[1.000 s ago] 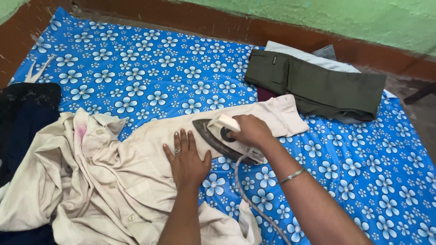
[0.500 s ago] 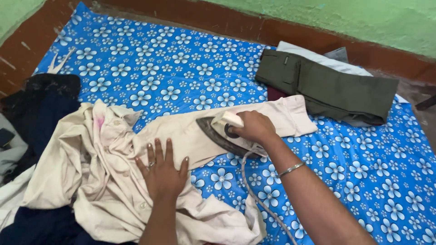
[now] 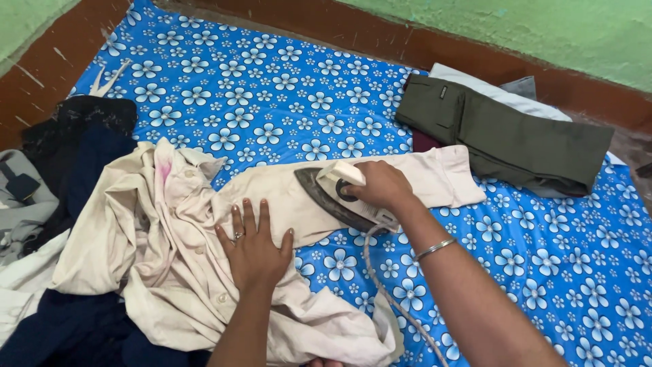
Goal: The person irons a light-colored shirt laid out on a blue floral bedsheet. They use an electric iron to smooth the front, sleeves, and back of the shirt, adjusting the fabric with their hands as needed.
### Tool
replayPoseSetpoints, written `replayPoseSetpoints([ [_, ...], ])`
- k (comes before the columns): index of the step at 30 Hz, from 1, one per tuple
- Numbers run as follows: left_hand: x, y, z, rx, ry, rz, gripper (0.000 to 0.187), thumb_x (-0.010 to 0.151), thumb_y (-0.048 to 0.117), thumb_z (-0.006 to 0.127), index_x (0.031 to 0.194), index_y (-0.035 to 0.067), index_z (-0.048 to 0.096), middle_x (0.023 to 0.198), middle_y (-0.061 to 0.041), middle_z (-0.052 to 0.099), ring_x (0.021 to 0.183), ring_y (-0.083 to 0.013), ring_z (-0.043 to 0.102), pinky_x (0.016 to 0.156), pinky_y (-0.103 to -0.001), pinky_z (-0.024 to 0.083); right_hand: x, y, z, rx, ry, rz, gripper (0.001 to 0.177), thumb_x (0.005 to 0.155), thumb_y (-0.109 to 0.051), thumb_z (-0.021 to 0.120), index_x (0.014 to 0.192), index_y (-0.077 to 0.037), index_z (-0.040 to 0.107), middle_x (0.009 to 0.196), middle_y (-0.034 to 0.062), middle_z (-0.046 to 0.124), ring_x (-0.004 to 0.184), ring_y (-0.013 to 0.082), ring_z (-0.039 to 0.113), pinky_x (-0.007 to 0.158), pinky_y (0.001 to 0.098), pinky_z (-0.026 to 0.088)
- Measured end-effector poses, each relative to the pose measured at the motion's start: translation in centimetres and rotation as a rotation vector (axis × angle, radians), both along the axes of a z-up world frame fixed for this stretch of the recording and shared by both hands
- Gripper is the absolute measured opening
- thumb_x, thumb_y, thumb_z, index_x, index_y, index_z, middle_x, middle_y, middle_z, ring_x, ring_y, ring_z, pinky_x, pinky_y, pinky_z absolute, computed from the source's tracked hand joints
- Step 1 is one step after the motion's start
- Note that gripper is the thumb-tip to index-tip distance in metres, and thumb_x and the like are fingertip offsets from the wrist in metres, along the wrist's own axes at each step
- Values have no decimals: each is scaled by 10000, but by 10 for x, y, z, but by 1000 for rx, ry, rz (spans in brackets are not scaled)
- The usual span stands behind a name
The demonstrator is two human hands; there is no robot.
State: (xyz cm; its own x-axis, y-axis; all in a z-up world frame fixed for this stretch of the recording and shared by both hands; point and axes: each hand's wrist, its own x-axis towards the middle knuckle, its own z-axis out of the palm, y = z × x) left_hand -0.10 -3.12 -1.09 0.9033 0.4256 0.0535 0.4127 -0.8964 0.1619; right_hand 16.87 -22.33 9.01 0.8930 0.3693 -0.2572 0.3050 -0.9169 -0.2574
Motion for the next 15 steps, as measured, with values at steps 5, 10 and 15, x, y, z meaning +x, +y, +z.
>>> replayPoseSetpoints([
  [5,0,1,2,5,9,-1,828,890,630,472,1588,229,278,1654,-104,243,1534,-289,175,1200,-611,52,2,11,-3,2,-73,98,486,763,-432,813,1172,-177,756,1019,120,770,931,300,736,847,434,562],
  [10,1,0,3,-3,16,4,829,890,629,473,1589,227,279,1659,-100,239,1535,-288,171,1206,-607,46,-2,26,-5,5,-31,8,479,793,-417,794,1193,-156,757,1021,139,781,933,297,757,865,429,572],
  [15,3,0,5,-22,26,6,836,885,632,478,1587,228,274,1655,-106,234,1535,-290,160,1198,-606,40,-2,36,1,-41,-14,197,479,758,-428,817,1151,-158,772,1015,121,773,971,295,728,876,441,553],
])
